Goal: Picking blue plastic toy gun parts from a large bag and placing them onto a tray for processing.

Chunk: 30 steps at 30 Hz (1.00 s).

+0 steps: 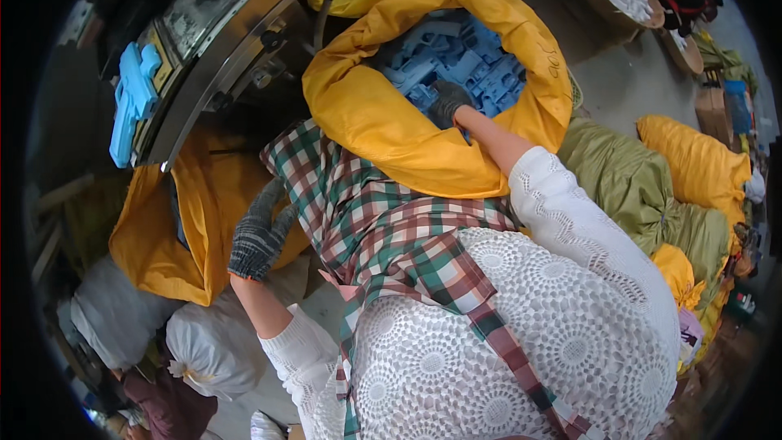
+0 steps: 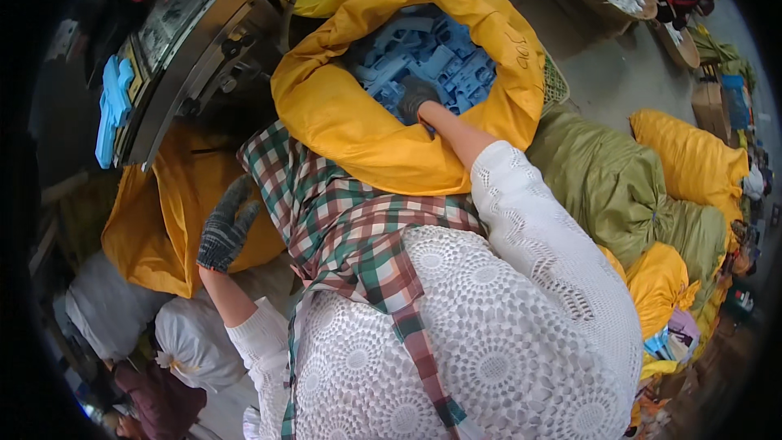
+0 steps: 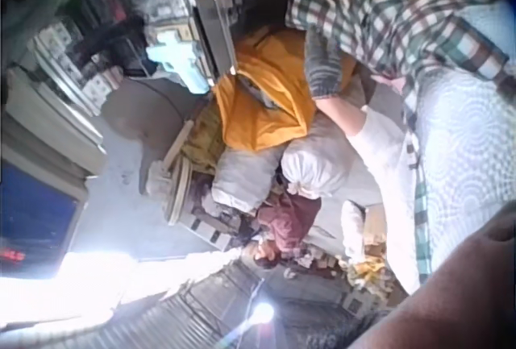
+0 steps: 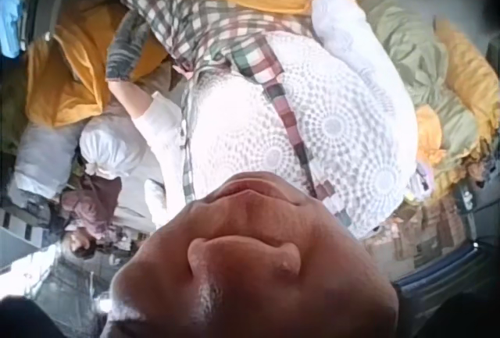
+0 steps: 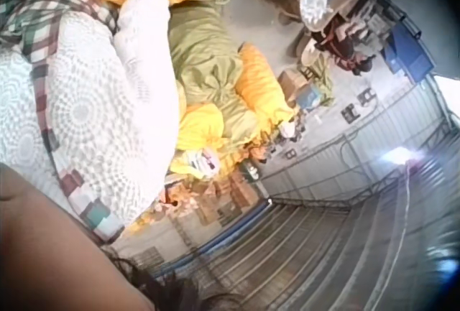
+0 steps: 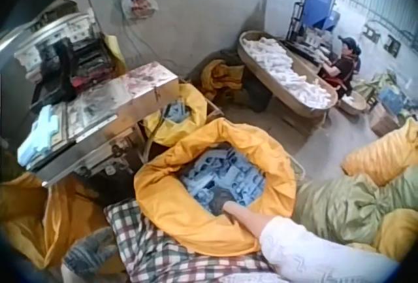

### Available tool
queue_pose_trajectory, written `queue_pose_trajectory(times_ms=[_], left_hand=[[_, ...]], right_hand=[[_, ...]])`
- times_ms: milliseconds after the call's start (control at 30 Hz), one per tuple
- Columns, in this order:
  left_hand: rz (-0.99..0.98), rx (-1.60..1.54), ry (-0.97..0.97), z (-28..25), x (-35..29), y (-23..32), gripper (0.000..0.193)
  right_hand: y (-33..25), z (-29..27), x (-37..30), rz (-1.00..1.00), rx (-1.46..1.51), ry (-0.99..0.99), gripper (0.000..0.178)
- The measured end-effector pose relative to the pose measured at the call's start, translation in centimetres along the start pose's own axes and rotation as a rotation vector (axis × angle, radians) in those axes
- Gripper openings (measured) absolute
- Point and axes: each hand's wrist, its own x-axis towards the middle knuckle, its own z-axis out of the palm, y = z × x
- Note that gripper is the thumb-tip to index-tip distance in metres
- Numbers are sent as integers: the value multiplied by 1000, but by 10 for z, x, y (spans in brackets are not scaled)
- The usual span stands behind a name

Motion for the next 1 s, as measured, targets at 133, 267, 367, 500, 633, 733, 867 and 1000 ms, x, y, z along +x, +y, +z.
queue_pose_trajectory(times_ms=[133,267,367,500,633,733,867,1000], left_hand=[[-58,-159,24,11,-1,1,56],[321,-303,322,31,25,49,65],[437,-276,325,31,39,82,69],[511,-279,24,32,41,63,52],[332,-44,620,38,39,68,55],[348,210,687,34,34,64,59],[541,398,933,16,31,54,57],[455,552,1333,-35,40,38,52]], right_hand=[[-32,-76,2,-106,165,281,27],[-90,-177,-82,-840,60,570,19],[-137,-183,-147,-1222,87,335,19],[-178,-157,-176,-1527,295,129,27],[-182,-150,-177,-1424,79,258,28],[-184,-141,-180,-1370,127,169,31],[-196,-165,-179,-1468,358,155,34],[-173,-193,-157,-1064,575,420,43]])
